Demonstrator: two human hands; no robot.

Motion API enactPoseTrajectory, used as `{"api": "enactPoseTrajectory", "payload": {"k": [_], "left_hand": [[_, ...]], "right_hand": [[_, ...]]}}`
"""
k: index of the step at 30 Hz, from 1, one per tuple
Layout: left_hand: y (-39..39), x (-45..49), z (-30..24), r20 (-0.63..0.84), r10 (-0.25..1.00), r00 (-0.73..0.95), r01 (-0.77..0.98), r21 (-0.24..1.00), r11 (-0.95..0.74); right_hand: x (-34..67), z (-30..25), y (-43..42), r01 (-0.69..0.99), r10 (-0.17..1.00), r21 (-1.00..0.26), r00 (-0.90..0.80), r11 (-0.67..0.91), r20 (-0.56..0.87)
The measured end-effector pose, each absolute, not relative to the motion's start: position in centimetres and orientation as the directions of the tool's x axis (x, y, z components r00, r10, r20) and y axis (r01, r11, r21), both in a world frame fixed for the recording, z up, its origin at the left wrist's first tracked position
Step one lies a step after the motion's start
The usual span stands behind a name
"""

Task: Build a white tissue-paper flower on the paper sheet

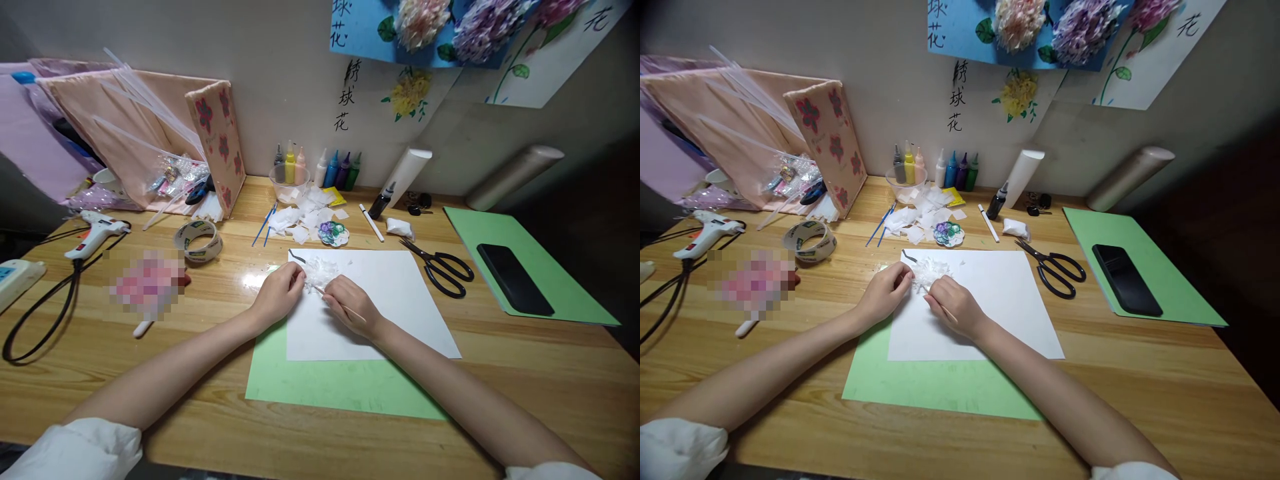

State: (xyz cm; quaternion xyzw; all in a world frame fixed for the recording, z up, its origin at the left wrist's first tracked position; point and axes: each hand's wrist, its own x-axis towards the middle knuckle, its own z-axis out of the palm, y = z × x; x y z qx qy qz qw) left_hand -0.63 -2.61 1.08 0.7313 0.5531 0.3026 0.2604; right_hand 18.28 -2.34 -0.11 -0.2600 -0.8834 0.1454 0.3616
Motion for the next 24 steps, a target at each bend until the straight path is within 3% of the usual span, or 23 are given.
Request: {"api": "enactPoseTrajectory", "payload": {"k": [18,24], "left_hand": [[-2.8,-0.6,1.0,0.137,0.975,0.177,0.656,0.722,-0.221],[-1.5,-1.4,1.2,0.169,0.977,0.132,0.638,0.739,-0.215]], "right_hand": [[17.9,0.0,-2.1,0.404,0.659,-0.530,-0.568,0.746,0.494],[18.7,-0.2,-2.5,0.293,0.635,-0.570,-0.475,0.767,0.609]]}}
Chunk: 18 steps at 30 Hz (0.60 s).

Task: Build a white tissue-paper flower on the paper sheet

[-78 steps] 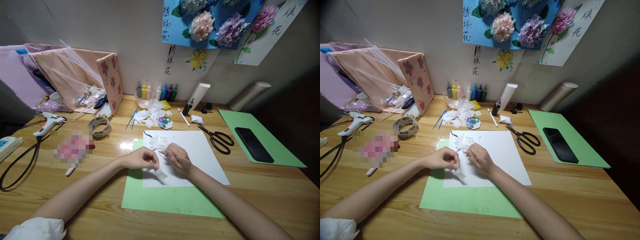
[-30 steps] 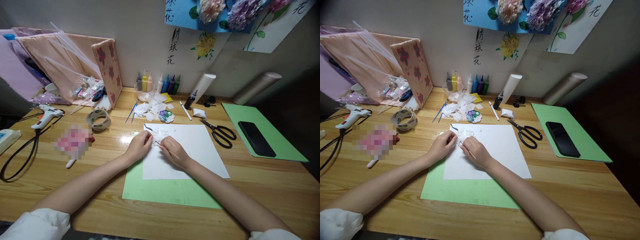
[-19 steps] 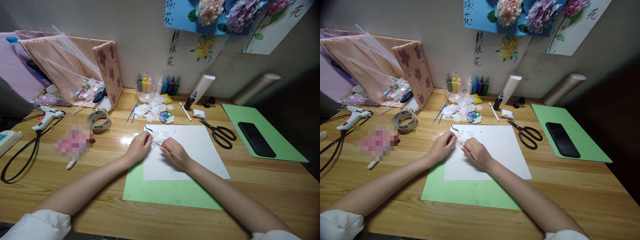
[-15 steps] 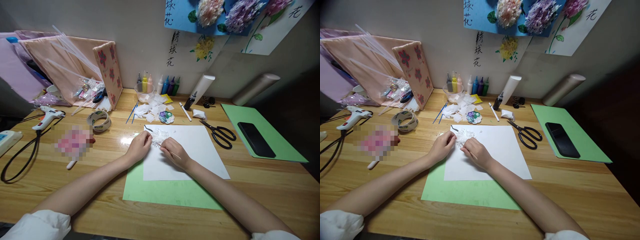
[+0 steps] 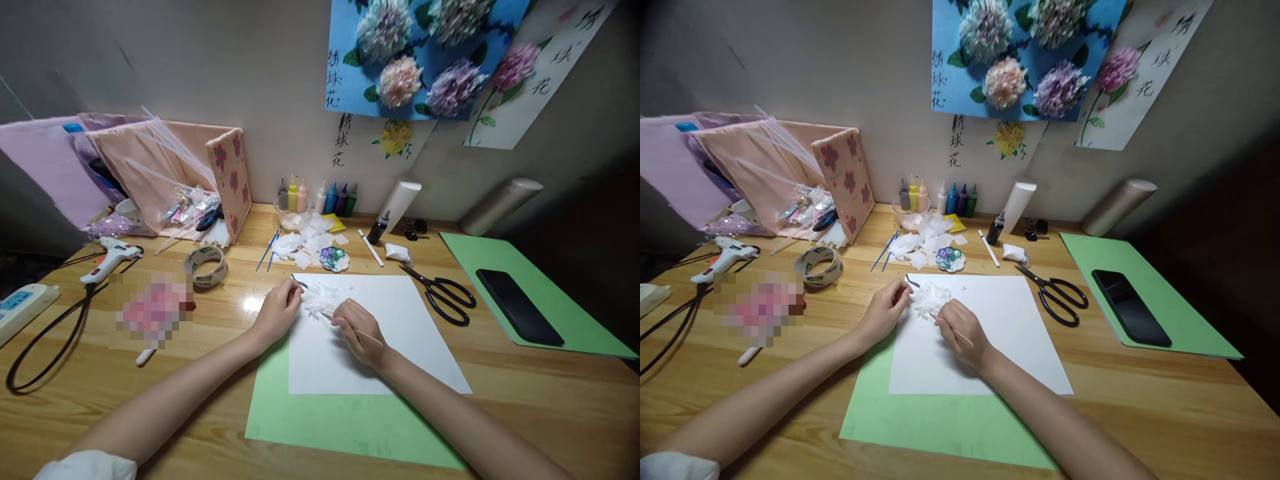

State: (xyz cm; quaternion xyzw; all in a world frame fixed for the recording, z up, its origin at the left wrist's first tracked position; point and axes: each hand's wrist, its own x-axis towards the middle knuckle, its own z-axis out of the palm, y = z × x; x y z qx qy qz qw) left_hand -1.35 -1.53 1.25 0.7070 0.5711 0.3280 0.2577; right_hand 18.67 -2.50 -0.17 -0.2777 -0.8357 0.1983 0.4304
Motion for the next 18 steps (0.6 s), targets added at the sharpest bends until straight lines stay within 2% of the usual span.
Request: {"api": "enactPoseTrajectory", "payload": {"k": [2,6,12,15,18], "left_hand": [[0.0,-1.8,1.5,0.219,0.969,0.111,0.698,0.677,-0.233],[3.9,-2.2,1.8,0.336,0.926,0.172,0.837,0.447,-0.317],[7.0,-1.5,1.4,0.327,0.887,0.326,0.885,0.224,-0.408],[7.3,-1.3,1.3,0.323,0.884,0.337,0.888,0.203,-0.413],[7.3,-1.4,1.2,0.331,0.890,0.314,0.871,0.273,-0.409]], "right_hand": [[18.8,-0.3,-2.6,0.279,0.651,-0.593,-0.427,0.755,0.628],[18.8,-0.4,-2.5,0.280,0.665,-0.607,-0.397,0.744,0.632],[18.7,-0.3,-2.5,0.294,0.677,-0.613,-0.398,0.734,0.619],[18.8,-0.2,-2.5,0.283,0.668,-0.609,-0.402,0.741,0.626],[18.8,-0.2,-2.5,0.267,0.660,-0.609,-0.405,0.747,0.633]]}}
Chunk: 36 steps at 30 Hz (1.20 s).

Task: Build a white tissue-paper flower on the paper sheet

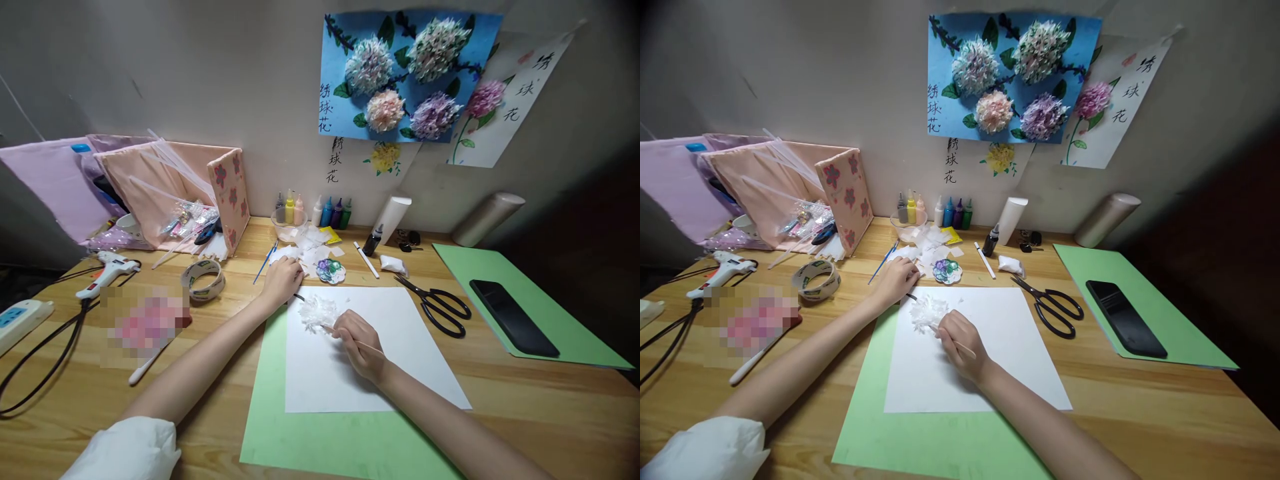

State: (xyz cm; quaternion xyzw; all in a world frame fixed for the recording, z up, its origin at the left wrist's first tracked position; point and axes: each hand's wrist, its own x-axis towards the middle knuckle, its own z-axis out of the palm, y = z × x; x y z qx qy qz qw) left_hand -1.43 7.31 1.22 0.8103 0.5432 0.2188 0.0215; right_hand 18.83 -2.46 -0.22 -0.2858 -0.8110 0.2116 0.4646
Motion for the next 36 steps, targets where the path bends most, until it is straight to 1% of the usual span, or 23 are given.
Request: {"api": "enactPoseTrajectory", "payload": {"k": [5,10,13,16,19,22,25,26,28,29,30,32,34,36], "left_hand": [[7.5,-1.9,0.9,0.296,0.924,0.242,0.839,0.416,-0.352],[7.4,-2.4,1.0,0.298,0.942,0.156,0.812,0.504,-0.294],[7.0,-2.7,1.6,0.276,0.955,0.106,0.812,0.531,-0.244],[6.6,-3.0,2.0,0.236,0.967,0.098,0.818,0.534,-0.214],[6.2,-3.3,2.2,0.229,0.965,0.131,0.822,0.518,-0.235],[5.6,-3.4,2.8,0.301,0.939,0.167,0.784,0.537,-0.312],[4.9,-3.5,3.9,0.406,0.895,0.183,0.642,0.641,-0.422],[4.7,-3.6,4.2,0.404,0.897,0.181,0.579,0.694,-0.429],[4.5,-4.0,4.5,0.331,0.932,0.149,0.518,0.777,-0.358],[4.4,-4.3,4.3,0.274,0.953,0.127,0.535,0.790,-0.298],[4.4,-4.7,4.1,0.221,0.970,0.098,0.582,0.779,-0.236],[4.3,-5.4,3.2,0.167,0.985,0.047,0.706,0.692,-0.151],[4.2,-6.0,2.5,0.177,0.984,0.028,0.806,0.578,-0.127],[4.1,-6.4,2.2,0.196,0.980,0.034,0.853,0.506,-0.131]], "right_hand": [[18.9,-0.4,-2.4,0.252,0.655,-0.610,-0.400,0.751,0.641],[19.0,-0.6,-2.3,0.241,0.648,-0.607,-0.397,0.757,0.650],[19.0,-0.5,-2.3,0.243,0.645,-0.603,-0.394,0.760,0.654],[19.0,-0.4,-2.4,0.250,0.648,-0.603,-0.396,0.758,0.651],[19.0,-0.5,-2.4,0.256,0.652,-0.604,-0.393,0.754,0.648],[19.0,-0.6,-2.4,0.250,0.649,-0.603,-0.391,0.757,0.653],[19.0,-0.7,-2.4,0.249,0.649,-0.604,-0.394,0.757,0.651],[19.0,-0.6,-2.4,0.251,0.649,-0.604,-0.395,0.757,0.650],[19.0,-0.6,-2.4,0.255,0.650,-0.603,-0.397,0.756,0.648],[19.0,-0.6,-2.4,0.256,0.650,-0.602,-0.398,0.756,0.647],[19.0,-0.5,-2.4,0.256,0.650,-0.603,-0.398,0.756,0.647],[19.0,-0.5,-2.4,0.254,0.652,-0.606,-0.397,0.754,0.646],[19.0,-0.6,-2.4,0.250,0.652,-0.608,-0.400,0.753,0.644],[19.0,-0.6,-2.4,0.250,0.654,-0.610,-0.405,0.752,0.639]]}}
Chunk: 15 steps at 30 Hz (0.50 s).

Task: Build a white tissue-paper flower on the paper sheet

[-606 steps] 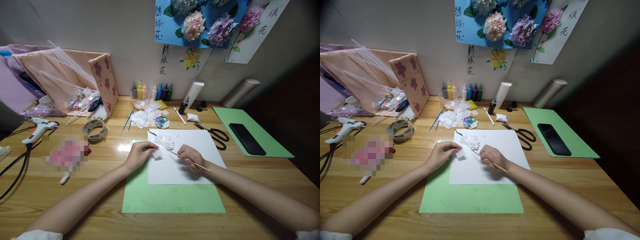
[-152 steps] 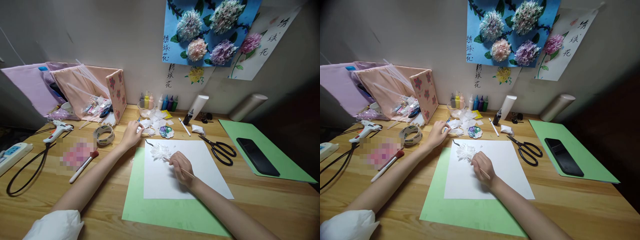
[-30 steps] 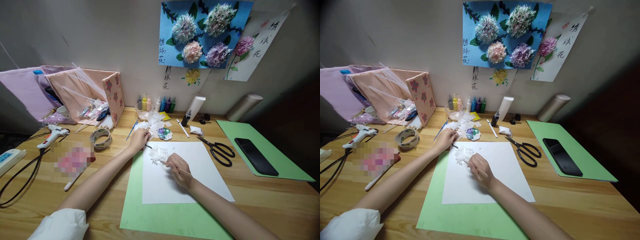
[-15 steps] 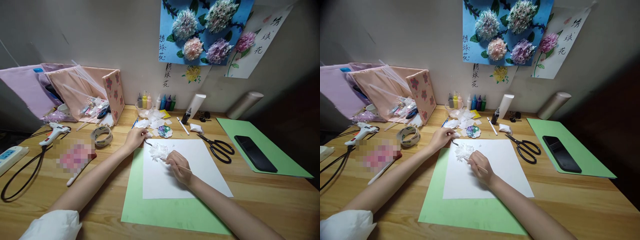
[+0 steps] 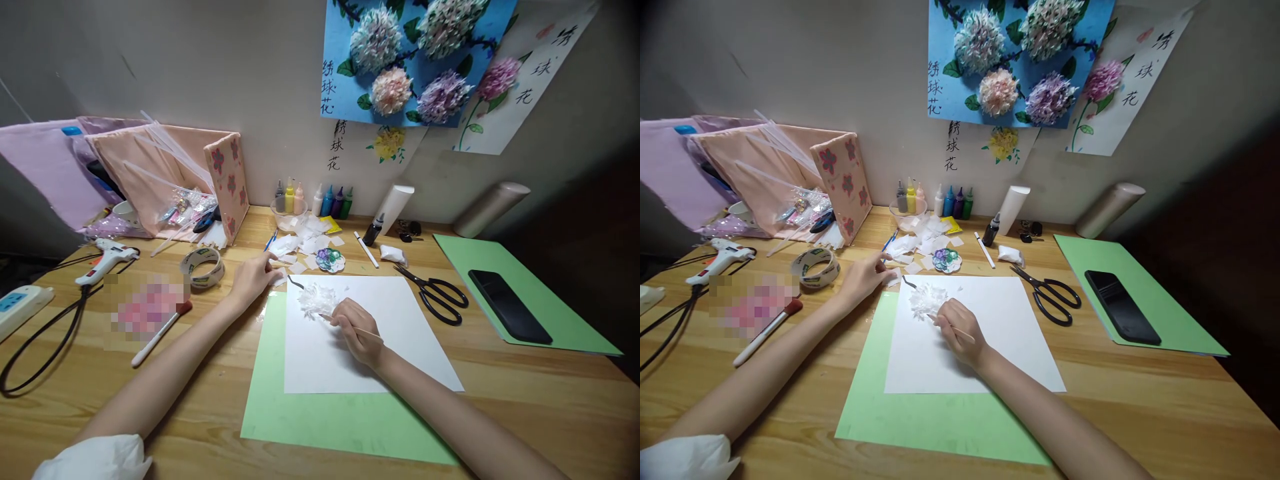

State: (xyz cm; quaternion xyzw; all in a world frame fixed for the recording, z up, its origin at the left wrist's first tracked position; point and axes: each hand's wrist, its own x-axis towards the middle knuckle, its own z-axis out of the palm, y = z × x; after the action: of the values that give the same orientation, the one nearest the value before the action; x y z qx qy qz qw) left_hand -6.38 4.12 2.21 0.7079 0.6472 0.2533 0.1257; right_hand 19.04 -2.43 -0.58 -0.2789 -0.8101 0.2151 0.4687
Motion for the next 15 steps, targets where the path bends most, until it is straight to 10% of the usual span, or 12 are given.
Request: {"api": "enactPoseTrajectory", "payload": {"k": [15], "left_hand": [[5.4,-7.1,2.7,-0.070,0.988,0.140,0.535,0.844,-0.016]], "right_hand": [[19.1,-0.6,-2.5,0.241,0.662,-0.626,-0.412,0.742,0.626]]}}
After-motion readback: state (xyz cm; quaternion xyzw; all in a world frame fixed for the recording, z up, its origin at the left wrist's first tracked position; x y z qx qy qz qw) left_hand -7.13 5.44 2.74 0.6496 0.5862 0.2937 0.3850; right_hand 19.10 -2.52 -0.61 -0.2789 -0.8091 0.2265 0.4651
